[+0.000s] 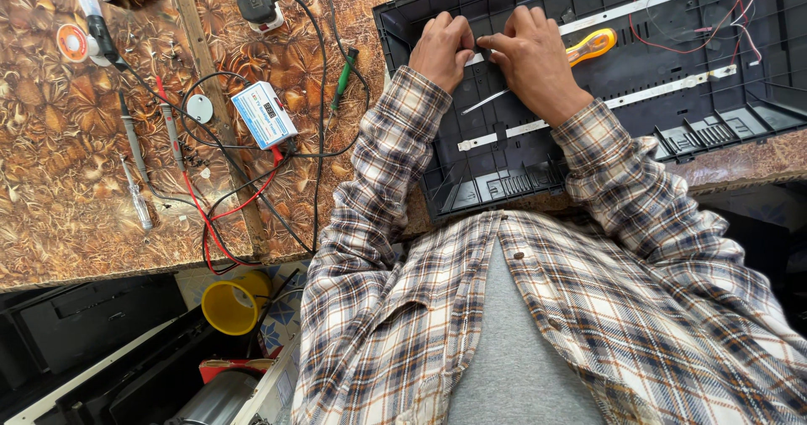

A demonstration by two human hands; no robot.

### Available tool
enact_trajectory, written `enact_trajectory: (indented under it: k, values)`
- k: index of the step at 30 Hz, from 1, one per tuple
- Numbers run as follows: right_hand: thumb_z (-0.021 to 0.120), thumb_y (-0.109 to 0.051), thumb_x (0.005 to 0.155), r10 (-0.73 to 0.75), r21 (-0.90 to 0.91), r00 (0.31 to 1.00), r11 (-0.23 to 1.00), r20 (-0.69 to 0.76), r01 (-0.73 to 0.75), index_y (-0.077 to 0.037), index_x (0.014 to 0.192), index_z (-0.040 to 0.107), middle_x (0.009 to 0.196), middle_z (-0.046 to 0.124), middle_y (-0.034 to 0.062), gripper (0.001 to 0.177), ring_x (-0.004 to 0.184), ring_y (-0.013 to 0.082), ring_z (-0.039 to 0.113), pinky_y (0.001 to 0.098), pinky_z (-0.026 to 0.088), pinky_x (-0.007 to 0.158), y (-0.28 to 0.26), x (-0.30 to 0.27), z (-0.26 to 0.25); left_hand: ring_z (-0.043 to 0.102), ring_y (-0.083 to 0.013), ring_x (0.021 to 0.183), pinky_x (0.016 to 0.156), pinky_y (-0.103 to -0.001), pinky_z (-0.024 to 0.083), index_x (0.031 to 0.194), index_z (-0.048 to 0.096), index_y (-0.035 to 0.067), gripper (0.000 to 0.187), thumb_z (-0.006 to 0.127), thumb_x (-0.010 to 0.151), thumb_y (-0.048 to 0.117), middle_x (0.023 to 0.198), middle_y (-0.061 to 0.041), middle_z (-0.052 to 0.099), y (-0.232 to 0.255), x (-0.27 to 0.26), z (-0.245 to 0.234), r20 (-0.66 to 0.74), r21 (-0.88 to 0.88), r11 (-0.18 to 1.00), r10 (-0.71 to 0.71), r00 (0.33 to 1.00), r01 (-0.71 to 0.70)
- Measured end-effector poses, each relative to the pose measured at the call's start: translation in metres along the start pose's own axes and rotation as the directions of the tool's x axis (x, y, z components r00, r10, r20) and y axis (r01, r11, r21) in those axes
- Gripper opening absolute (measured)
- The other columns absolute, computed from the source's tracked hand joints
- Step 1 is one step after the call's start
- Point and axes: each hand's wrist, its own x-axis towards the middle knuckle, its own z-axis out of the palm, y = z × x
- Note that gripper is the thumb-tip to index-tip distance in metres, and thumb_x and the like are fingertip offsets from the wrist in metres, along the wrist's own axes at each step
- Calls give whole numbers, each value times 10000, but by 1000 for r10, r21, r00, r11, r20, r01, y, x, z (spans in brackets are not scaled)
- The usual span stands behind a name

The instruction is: The person uses a yellow-handled screwdriver to manipulate wires and components inside the back casing of a disassembled television. They repeatedly tighten and loosen screws on metal brackets and adjust the positioning of internal wiring.

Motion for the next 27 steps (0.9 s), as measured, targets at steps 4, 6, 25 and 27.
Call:
enact_trajectory:
  k: [4,6,25,27]
  values:
    - [890,-225,842,21,-61,998,998,57,-18,-290,1260,769,1052,502,49,440,938,279,451,427,385,751,1,-1,-5,586,-272,881,720,-411,527,821,561,171,293,828,776,58,880,-28,546,-1,1,-1,1,-12,1000,6,1000,-6]
    - [880,-254,842,27,-64,996,998,83,-22,-277,1301,752,1073,507,64,476,956,292,459,439,391,772,2,-2,-9,589,-257,874,735,-397,525,837,579,173,282,831,771,66,872,-20,550,-1,1,-2,-4,-24,1000,5,1000,-5]
    - [850,-269,861,64,167,981,981,181,-95,-94,1405,626,1260,518,129,614,1115,350,449,510,380,902,3,-24,-33,582,-186,798,687,-333,543,807,637,155,174,710,813,-3,874,-14,527,-6,1,-6,-40,-131,990,44,998,-49]
    - [843,-246,868,66,182,981,978,184,-100,-91,1393,631,1260,521,131,587,1120,350,449,512,375,902,2,-24,-36,570,-218,814,708,-355,527,821,591,149,201,682,802,-29,882,-27,521,-4,0,-6,-44,-85,991,96,994,-99]
